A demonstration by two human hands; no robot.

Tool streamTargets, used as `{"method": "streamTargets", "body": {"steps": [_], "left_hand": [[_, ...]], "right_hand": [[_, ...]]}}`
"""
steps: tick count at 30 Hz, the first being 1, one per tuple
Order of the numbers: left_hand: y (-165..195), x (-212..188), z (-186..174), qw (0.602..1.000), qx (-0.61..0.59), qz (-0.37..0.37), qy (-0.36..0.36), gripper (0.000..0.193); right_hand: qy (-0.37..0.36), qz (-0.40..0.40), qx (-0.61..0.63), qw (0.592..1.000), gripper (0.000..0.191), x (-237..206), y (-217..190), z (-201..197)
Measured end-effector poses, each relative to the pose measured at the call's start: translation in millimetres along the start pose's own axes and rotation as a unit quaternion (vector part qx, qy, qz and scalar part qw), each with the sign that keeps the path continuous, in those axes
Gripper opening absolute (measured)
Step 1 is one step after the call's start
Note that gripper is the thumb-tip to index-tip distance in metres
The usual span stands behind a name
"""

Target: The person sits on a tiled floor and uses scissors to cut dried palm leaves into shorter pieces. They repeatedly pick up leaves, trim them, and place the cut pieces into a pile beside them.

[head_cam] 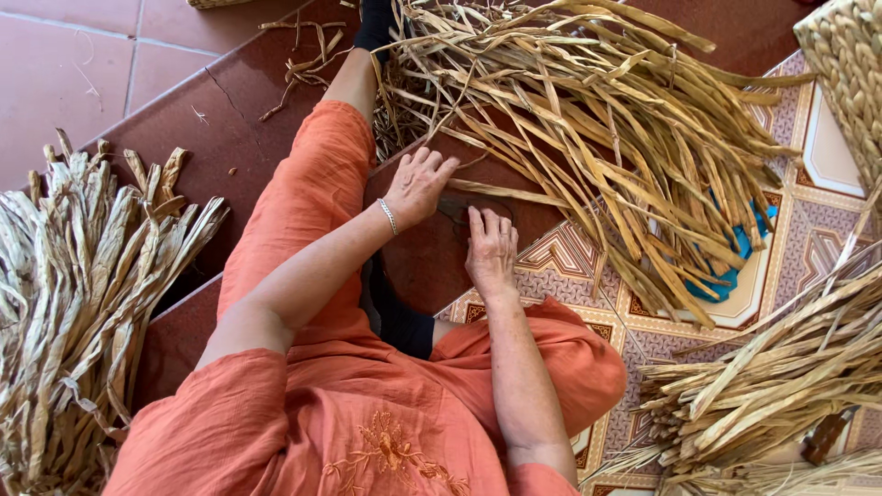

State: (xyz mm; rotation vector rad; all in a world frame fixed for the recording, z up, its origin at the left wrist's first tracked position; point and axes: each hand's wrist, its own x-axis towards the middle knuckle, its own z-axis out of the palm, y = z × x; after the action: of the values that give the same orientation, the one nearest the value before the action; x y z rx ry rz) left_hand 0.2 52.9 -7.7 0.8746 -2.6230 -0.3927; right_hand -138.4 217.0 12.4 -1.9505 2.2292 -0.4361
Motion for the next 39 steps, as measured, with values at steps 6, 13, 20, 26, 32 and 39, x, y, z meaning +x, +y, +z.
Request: {"method": "streamTargets", "body": {"steps": [6,13,20,26,32,39], "left_hand": [[47,-25,-2,0.997,-0.035,0.061,-0.028,0.013],[76,-35,-22,0.989,-0.105,0.108,-0.002,0.015],[43,-24,-40,0.992,0.086,0.08,-0.056,0.013],[-12,-39,-114,0.997,0.074,0.021,-0.015,0.018],[-19,-70,-145,0.911,-0.36,-0.161,-0.12,0.021],[-48,-110,-124,0.665,-0.663,-0.277,-0.206,0.034]], "right_hand": [[0.014,0.107,0.179,0.978,0.047,-5,-9,5],[0.081,0.298,0.741,0.597,0.035,-22,12,-30],[0.178,0.226,0.834,0.47,0.016,-33,51,-61],[0.198,0.218,0.806,0.513,0.012,-29,52,-74],[0.058,0.129,0.293,0.946,0.04,-17,13,-26],[0.04,0.021,-0.016,0.999,0.053,-9,-7,22]]}}
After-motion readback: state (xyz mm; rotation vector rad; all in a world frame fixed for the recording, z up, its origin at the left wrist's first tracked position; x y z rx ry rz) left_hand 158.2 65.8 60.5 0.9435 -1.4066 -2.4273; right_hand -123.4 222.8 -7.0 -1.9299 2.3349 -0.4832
